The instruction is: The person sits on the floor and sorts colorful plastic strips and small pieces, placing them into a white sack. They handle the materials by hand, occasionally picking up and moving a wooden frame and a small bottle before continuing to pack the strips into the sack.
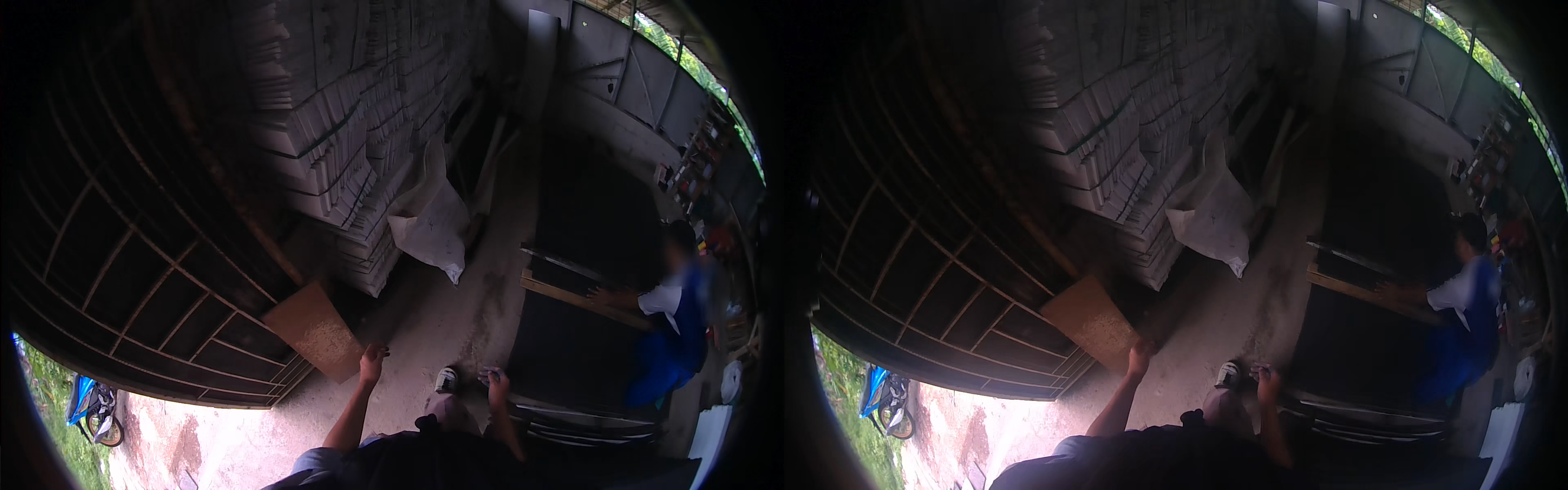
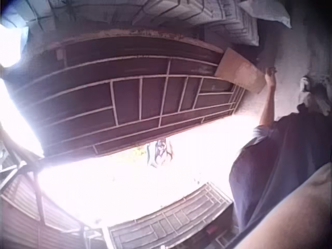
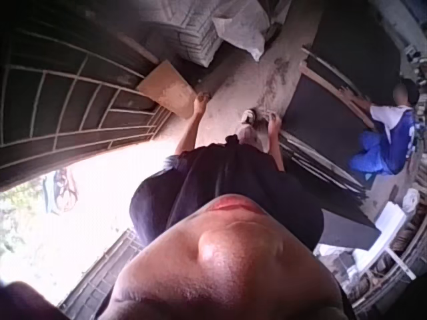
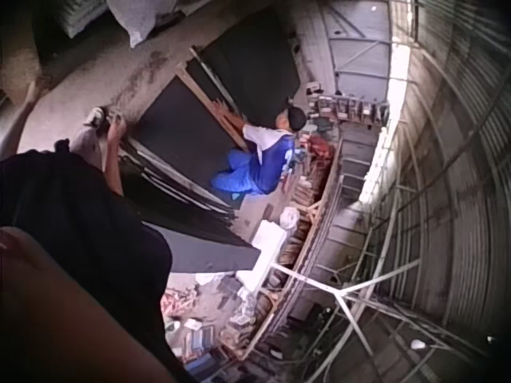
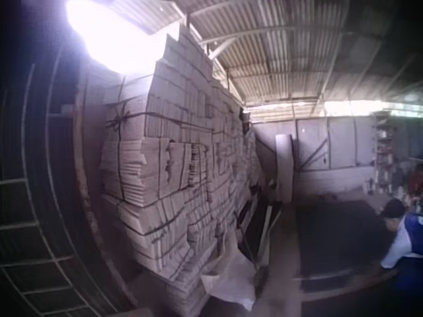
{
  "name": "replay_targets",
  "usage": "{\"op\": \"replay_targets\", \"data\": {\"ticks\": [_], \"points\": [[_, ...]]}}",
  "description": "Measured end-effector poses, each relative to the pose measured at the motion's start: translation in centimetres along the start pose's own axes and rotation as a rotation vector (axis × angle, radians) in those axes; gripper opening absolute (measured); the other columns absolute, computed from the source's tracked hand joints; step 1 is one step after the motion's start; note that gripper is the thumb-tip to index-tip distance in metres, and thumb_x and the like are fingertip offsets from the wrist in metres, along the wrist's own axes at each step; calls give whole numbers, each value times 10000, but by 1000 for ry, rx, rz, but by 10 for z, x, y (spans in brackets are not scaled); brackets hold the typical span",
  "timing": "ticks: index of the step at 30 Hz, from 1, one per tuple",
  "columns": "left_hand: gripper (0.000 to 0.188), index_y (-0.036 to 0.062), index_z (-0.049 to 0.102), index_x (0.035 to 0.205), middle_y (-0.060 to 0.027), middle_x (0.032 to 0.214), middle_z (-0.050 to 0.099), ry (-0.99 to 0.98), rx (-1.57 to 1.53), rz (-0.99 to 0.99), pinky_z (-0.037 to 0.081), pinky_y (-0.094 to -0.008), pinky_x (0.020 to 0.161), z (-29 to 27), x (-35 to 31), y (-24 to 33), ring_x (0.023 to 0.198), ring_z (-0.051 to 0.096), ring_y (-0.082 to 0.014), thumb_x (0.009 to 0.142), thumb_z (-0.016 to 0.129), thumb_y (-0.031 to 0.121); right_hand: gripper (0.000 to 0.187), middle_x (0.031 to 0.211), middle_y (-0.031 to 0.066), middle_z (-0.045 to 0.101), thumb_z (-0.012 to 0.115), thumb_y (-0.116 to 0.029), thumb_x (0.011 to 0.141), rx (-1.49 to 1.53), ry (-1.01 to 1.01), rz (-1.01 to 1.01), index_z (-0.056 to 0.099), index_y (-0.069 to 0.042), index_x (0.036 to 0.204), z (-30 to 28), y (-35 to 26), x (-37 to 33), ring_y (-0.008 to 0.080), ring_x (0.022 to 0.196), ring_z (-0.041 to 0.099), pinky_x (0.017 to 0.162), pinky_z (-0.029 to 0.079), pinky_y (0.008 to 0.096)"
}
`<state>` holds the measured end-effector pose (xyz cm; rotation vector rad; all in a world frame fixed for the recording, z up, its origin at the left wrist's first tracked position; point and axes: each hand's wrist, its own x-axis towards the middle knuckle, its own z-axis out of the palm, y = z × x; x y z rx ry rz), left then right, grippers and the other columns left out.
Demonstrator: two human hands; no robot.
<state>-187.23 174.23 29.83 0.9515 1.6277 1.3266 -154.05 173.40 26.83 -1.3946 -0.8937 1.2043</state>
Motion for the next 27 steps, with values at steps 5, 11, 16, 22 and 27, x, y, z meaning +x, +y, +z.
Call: {"op": "replay_targets", "data": {"ticks": [5, 11, 16, 22, 27], "points": [[283, 55, 557, 1058, -134, 974, 609, 144, 357, 62, 443, -325, 807, 60, 121, 20, 926, 583, -222, 811, 579, 190, 178, 852, 135, 629, 441, -12, 855, -87, -80, -64, 562, 19, 981, 1, -35, 125, 214, 753, 632, 670, 515, 307], [351, 63, 533, 1101, -118, 980, 614, 255, -26, -95, 436, -311, 803, 113, 254, 47, 897, 583, -190, 795, 607, 218, 182, 823, 101, 631, 429, -63, 902, -188, -207, -7, 584, 8, 966, 59, -131, 316, 152, 698, 611, 686, 488, 252], [667, 12, 498, 1131, -134, 949, 597, 263, -14, -529, 471, -343, 709, 126, 380, 27, 791, 606, -217, 726, 624, 526, 281, 827, 116, 641, 499, -196, 901, -276, -390, -148, 557, 54, 1014, 163, -196, 462, 167, 721, 628, 655, 491, 263], [971, 62, 184, 1352, -149, 1189, 488, 396, 48, -940, 441, -505, 764, 194, 477, 29, 983, 551, -300, 689, 582, 649, 298, 825, 94, 647, 524, -252, 883, -535, -426, -146, 581, 21, 987, 226, -237, 595, 151, 713, 629, 649, 477, 275], [734, 16, 505, 1175, -190, 1044, 598, 397, 321, -986, 464, -490, 769, 152, 518, -32, 1004, 568, -313, 771, 475, 628, 313, 813, 121, 636, 525, -264, 878, -482, -728, -61, 549, 21, 1005, 293, -241, 675, 181, 669, 624, 622, 491, 290]]}}
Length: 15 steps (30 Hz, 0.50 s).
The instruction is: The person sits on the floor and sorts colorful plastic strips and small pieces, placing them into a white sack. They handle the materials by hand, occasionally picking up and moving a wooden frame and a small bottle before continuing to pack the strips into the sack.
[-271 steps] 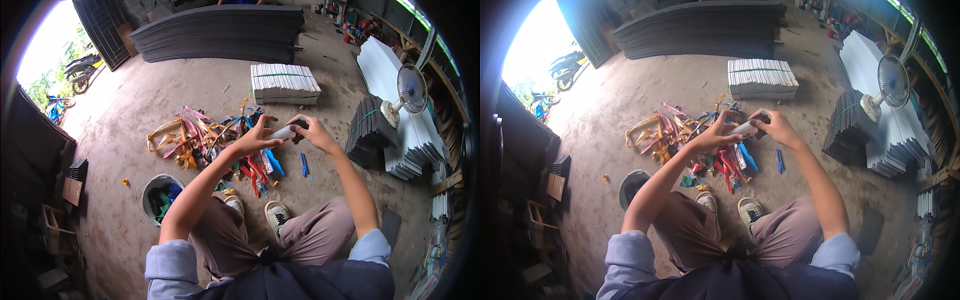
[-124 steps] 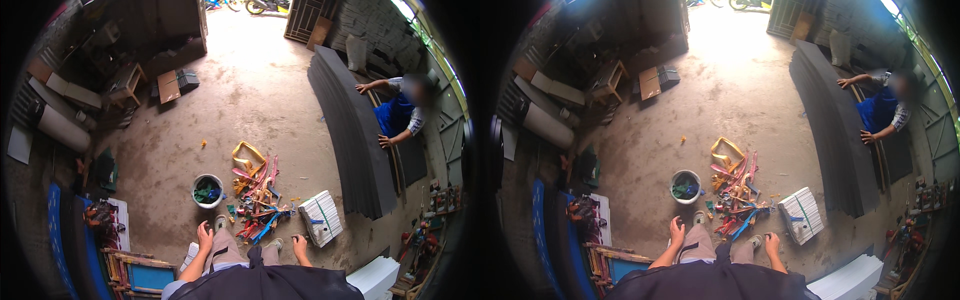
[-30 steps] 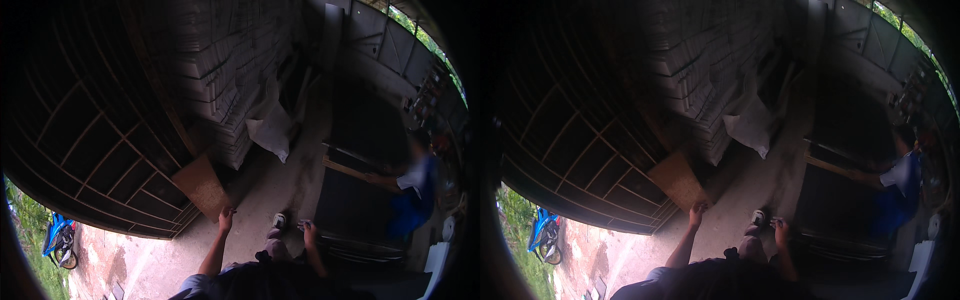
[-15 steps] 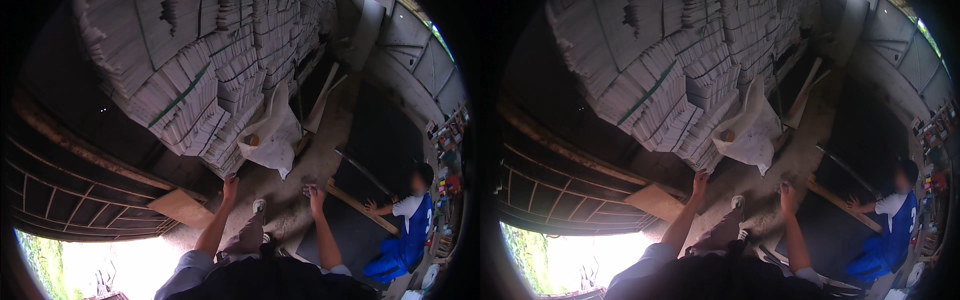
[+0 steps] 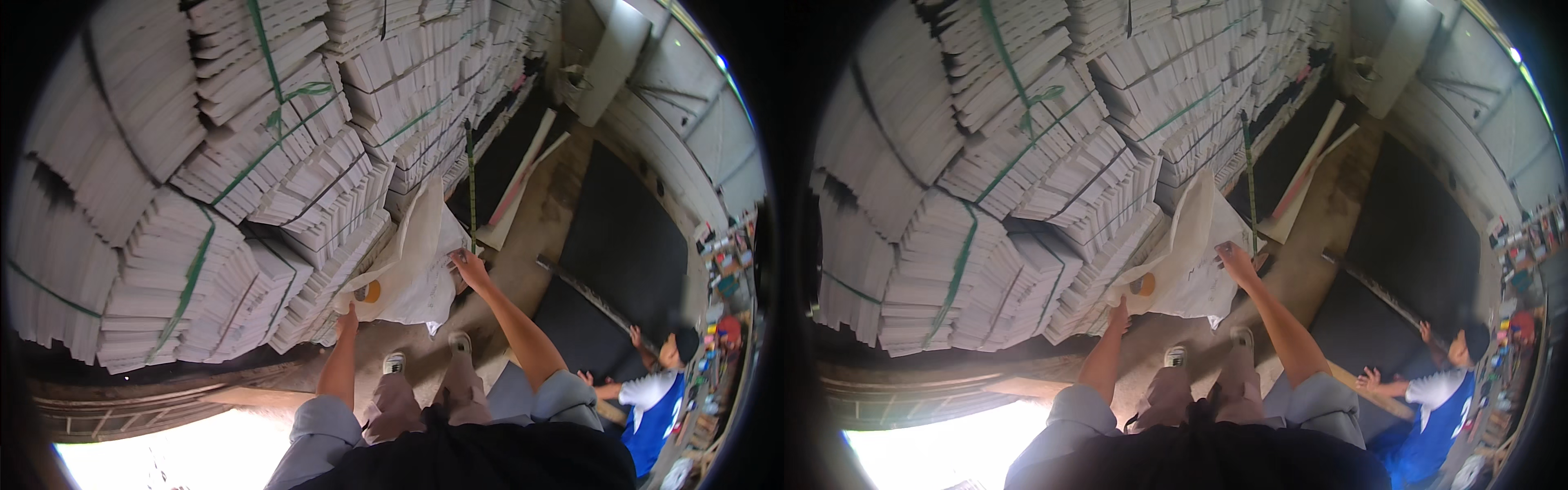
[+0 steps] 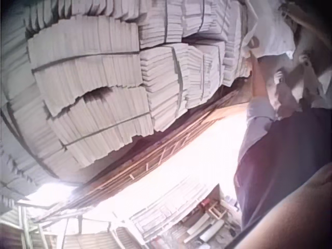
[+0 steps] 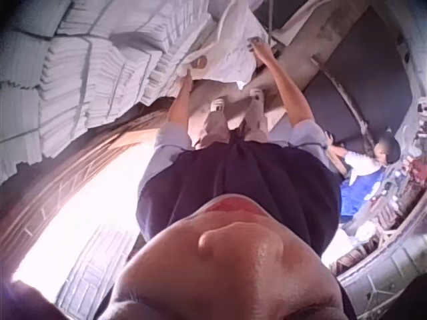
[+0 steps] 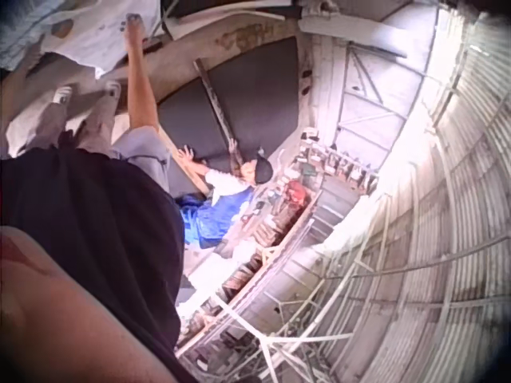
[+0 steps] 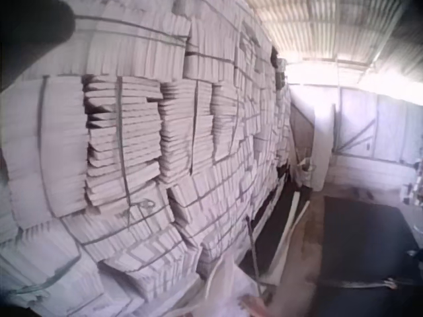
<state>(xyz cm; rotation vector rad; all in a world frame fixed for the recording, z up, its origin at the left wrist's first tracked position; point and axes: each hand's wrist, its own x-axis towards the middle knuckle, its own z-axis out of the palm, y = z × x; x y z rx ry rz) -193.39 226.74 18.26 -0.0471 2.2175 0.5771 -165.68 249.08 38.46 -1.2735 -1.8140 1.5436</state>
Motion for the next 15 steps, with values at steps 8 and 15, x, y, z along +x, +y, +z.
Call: {"op": "replay_targets", "data": {"ticks": [8, 15], "points": [[447, -20, 617, 970, -257, 1033, 584, 290, 68, 49, 444, -467, 836, 56, -98, 12, 984, 556, -402, 844, 460, 379, 663, 868, 124, 629, 539, -524, 822, -404, -246, 180, 450, 31, 1174, -52, 42, 116, 143, 620, 614, 553, 468, 255], [465, -65, 609, 789, -309, 796, 568, 453, 46, 326, 435, -505, 702, 5, -216, 44, 811, 566, -448, 868, 462, 369, 742, 928, 127, 622, 466, -576, 833, 1, -277, 367, 306, -41, 1321, -37, 15, 153, 205, 692, 627, 629, 496, 314]]}}
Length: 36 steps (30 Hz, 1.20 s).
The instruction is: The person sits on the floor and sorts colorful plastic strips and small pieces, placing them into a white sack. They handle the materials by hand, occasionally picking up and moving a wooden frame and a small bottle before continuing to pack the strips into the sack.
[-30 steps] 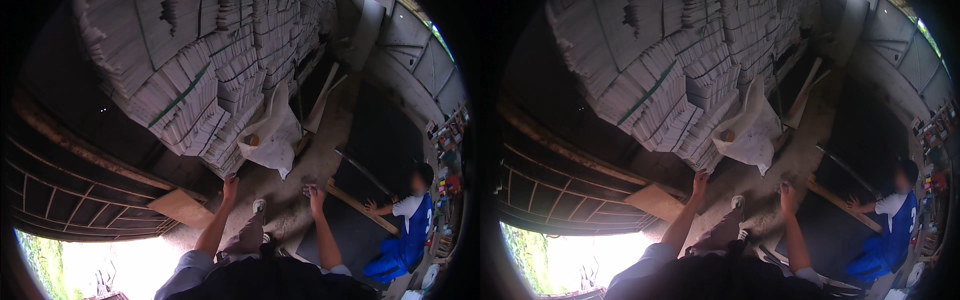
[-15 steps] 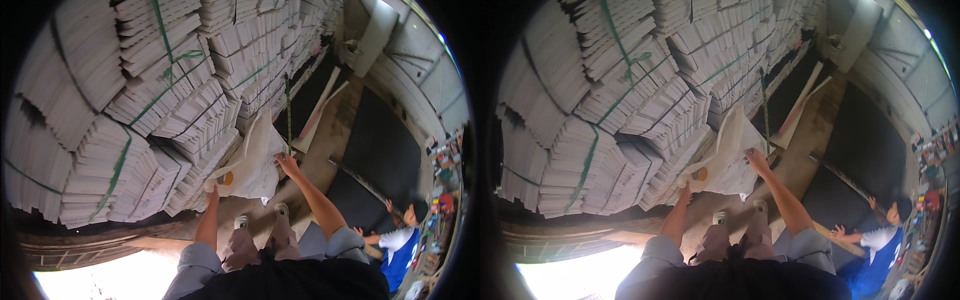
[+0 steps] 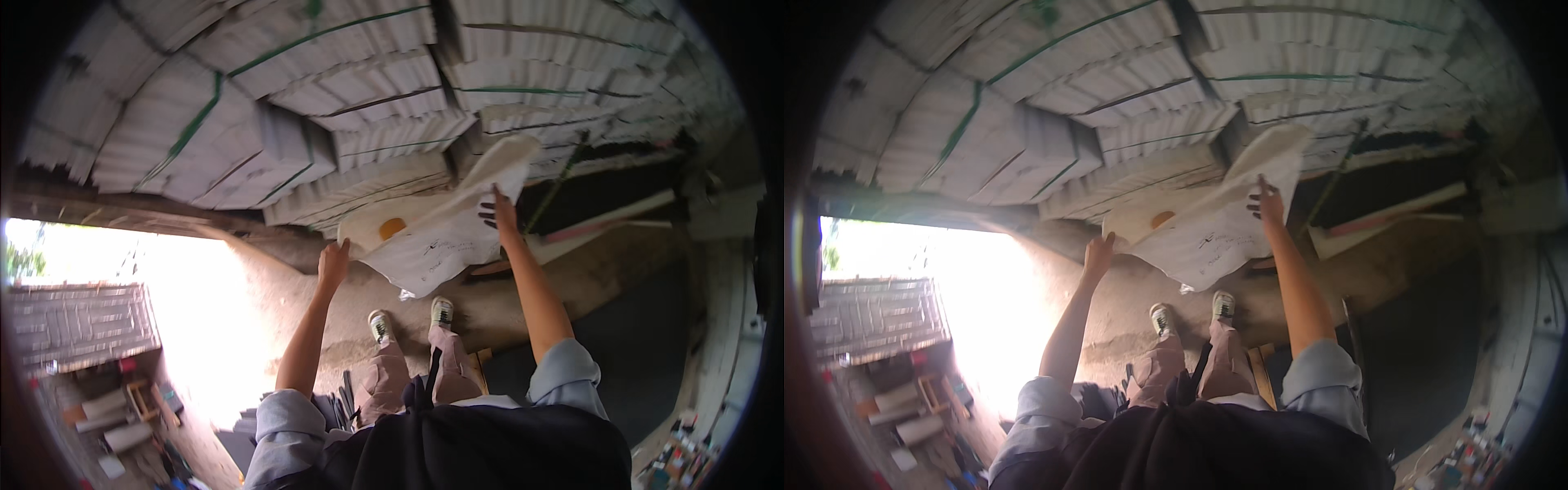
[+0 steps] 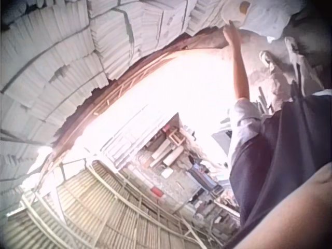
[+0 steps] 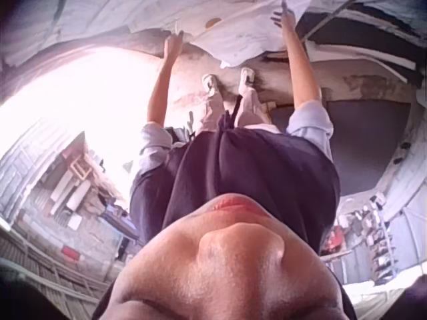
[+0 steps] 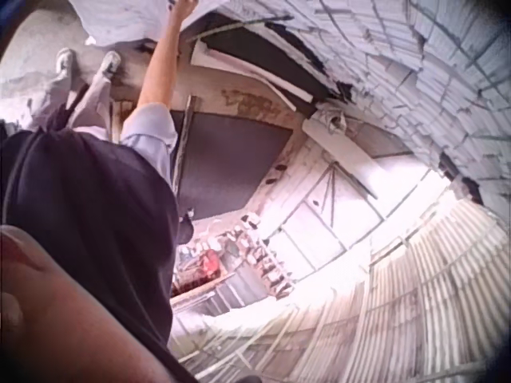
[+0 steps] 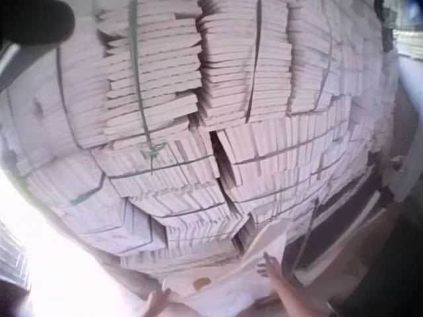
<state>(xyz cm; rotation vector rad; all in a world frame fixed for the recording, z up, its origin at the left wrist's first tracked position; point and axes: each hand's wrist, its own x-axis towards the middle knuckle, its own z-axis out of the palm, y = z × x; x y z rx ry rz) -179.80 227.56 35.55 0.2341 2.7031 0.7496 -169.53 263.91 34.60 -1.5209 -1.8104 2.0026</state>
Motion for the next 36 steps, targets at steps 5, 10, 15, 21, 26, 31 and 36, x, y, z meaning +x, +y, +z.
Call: {"op": "replay_targets", "data": {"ticks": [5, 10, 15, 21, 26, 31, 36], "points": [[392, -48, 592, 807, -285, 729, 553, 123, -87, 2, 428, -471, 630, -82, -63, 2, 760, 578, -427, 880, 476, 318, 785, 1267, 178, 424, 372, -657, 822, 567, -56, -6, 248, -108, 1369, 31, -38, -51, 330, 1064, 508, 819, 457, 428], [347, -70, 572, 843, -220, 604, 534, 146, -128, -155, 405, -392, 567, -125, -144, -19, 574, 555, -255, 894, 473, 259, 804, 1363, 157, 316, 583, -504, 791, 234, -319, -10, 232, -77, 1376, 62, -11, -93, 310, 1190, 395, 987, 306, 428], [326, -65, 550, 849, -283, 711, 543, 273, -301, -260, 421, -424, 641, -140, -214, -87, 721, 573, -410, 869, 475, 252, 712, 1310, 144, 361, 589, -33, 747, 53, -353, -114, 204, 1, 1345, 157, 29, -140, 270, 1173, 404, 992, 293, 335], [303, 11, 573, 988, -227, 884, 579, 396, -113, -651, 436, -423, 738, -186, -321, -178, 862, 567, -370, 811, 570, 257, 635, 1270, 170, 377, 492, 112, 726, -5, -625, -352, 239, 9, 1298, 273, 44, -240, 264, 1184, 389, 1005, 280, 340], [827, 156, 279, 1349, -138, 1224, 415, 586, 211, -884, 397, -481, 849, -207, -427, -266, 1072, 474, -331, 668, 734, 267, 631, 1297, 180, 334, 445, 117, 761, -64, -1005, -380, 180, -2, 1322, 378, 72, -395, 273, 1213, 352, 1023, 258, 354], [896, 159, 243, 1366, -134, 1288, 377, 439, 80, -721, 303, -453, 1019, -234, -488, -323, 1226, 361, -324, 650, 721, 405, 609, 1219, 172, 383, 423, 92, 777, -227, -1407, -430, 168, -8, 1321, 462, 103, -533, 239, 1080, 462, 869, 429, 326], [646, 120, 460, 1238, -171, 1081, 544, 612, -414, -519, 399, -407, 945, -301, -512, -382, 1088, 505, -314, 774, 568, 556, 601, 1143, 158, 437, 439, 48, 772, -367, -1687, -481, 190, -17, 1315, 541, 110, -638, 204, 962, 521, 740, 497, 292]]}}
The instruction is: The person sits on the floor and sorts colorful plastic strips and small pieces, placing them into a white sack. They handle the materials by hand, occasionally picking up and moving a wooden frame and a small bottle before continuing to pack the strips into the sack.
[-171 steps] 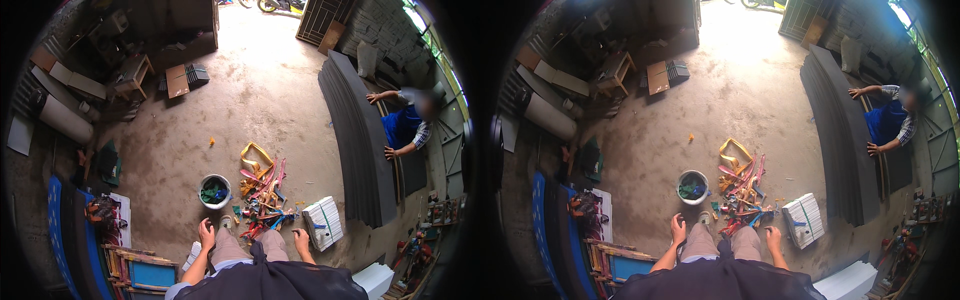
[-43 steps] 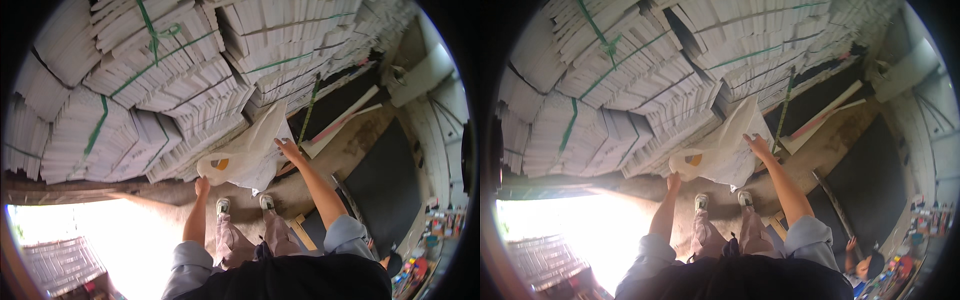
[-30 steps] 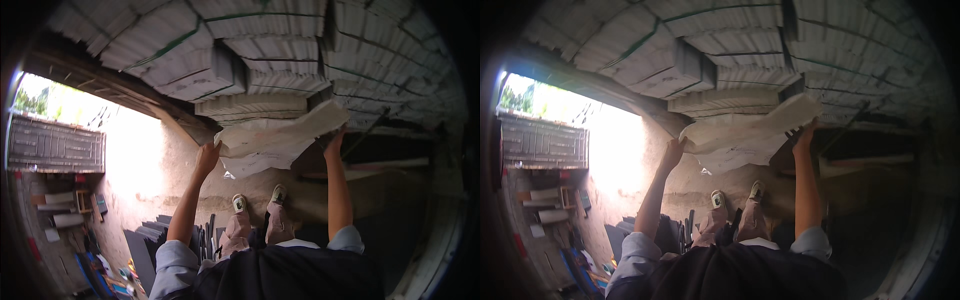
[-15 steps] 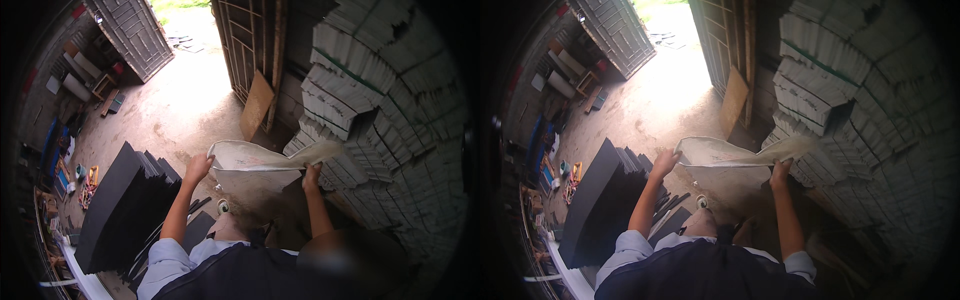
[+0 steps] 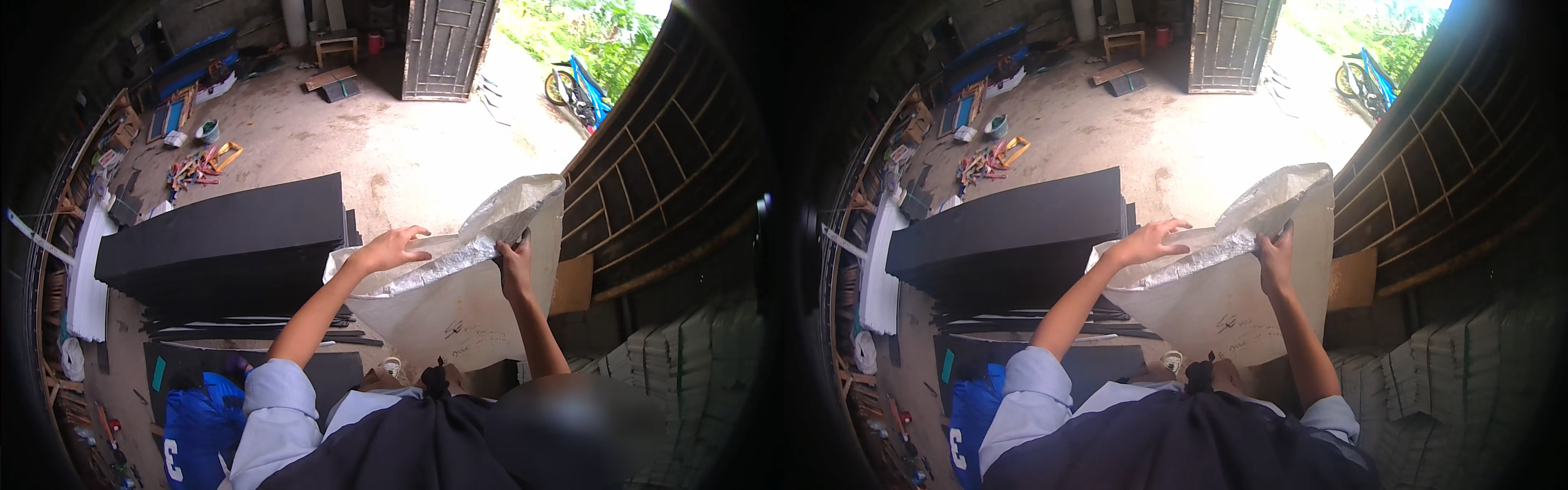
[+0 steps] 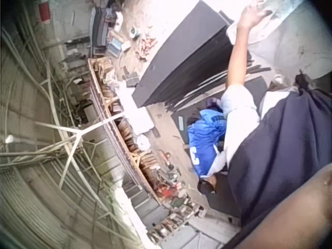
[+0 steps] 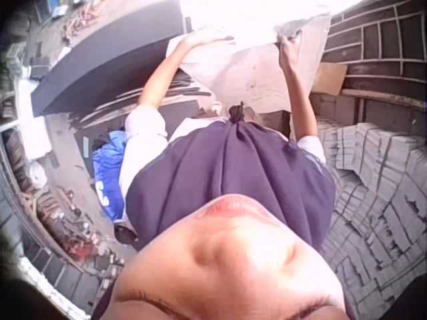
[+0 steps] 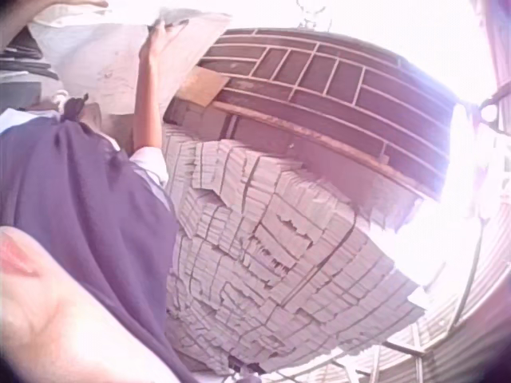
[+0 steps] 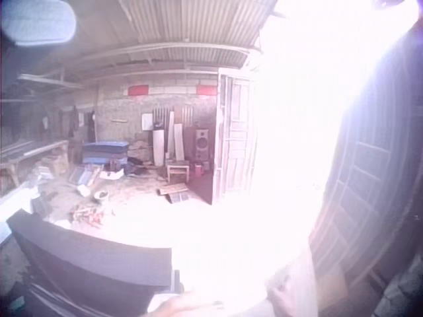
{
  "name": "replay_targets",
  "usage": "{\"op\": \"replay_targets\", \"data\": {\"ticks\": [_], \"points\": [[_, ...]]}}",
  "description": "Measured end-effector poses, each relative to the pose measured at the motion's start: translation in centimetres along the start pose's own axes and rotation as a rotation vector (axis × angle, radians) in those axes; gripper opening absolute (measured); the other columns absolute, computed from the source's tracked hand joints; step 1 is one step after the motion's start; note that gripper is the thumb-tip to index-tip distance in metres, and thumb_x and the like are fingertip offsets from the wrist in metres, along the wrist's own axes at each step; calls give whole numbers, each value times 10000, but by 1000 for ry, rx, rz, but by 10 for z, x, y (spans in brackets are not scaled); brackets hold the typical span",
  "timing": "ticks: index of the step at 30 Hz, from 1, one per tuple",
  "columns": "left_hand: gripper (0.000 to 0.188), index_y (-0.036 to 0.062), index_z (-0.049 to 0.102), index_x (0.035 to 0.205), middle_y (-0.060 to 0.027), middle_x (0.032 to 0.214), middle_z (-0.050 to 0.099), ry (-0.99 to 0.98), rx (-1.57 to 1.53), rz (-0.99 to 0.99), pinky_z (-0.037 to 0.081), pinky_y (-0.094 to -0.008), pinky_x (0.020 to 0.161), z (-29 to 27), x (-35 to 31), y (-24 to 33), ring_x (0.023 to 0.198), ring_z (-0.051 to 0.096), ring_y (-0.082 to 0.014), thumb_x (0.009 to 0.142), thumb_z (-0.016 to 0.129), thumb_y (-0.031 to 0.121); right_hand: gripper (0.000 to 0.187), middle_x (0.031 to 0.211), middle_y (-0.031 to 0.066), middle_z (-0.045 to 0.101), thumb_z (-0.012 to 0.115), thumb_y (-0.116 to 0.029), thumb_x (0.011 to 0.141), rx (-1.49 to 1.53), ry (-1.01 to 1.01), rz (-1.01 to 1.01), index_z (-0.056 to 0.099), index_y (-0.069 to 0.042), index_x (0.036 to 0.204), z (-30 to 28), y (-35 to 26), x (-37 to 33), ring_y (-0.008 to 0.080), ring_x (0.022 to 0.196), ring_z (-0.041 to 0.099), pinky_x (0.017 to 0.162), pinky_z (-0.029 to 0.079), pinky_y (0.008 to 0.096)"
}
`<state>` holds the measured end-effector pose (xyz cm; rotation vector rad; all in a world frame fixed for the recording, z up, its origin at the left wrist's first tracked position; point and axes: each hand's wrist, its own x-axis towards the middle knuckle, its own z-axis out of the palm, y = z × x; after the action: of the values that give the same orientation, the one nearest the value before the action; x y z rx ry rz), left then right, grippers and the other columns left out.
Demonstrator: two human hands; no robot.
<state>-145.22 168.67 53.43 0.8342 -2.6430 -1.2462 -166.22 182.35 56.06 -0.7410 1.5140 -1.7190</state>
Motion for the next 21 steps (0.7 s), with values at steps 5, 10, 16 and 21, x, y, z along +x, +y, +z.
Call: {"op": "replay_targets", "data": {"ticks": [5, 10, 16, 21], "points": [[570, 86, 548, 1057, -150, 911, 611, 34, -41, -58, 474, -382, 783, -58, 52, -16, 908, 595, -261, 813, 487, 597, 584, 1126, 153, 447, 455, 28, 772, 33, -115, -42, 221, -19, 1305, 25, 2, 97, 194, 908, 529, 735, 494, 300], [516, 104, 558, 959, -128, 850, 595, -68, 26, -92, 455, -385, 750, -85, 150, -31, 817, 570, -221, 837, 445, 593, 675, 1181, 171, 425, 462, 22, 781, 23, -252, 11, 133, -17, 1369, 16, 23, 222, 190, 949, 517, 754, 479, 288], [623, -49, 393, 1279, -202, 1237, 493, 344, -334, -193, 338, -324, 977, -121, 298, -82, 1162, 461, -264, 898, 447, 441, 687, 1257, 196, 416, 489, 4, 793, -84, -273, 26, 141, 5, 1385, 0, 75, 420, 217, 1047, 499, 848, 421, 276], [354, -8, 413, 887, -87, 744, 430, 979, -464, -388, 351, -305, 662, -175, 360, -145, 716, 392, -159, 913, 437, 344, 568, 1021, 149, 542, 584, -83, 814, -250, -287, 61, 283, -53, 1294, 56, 36, 523, 196, 832, 584, 662, 492, 287]]}}
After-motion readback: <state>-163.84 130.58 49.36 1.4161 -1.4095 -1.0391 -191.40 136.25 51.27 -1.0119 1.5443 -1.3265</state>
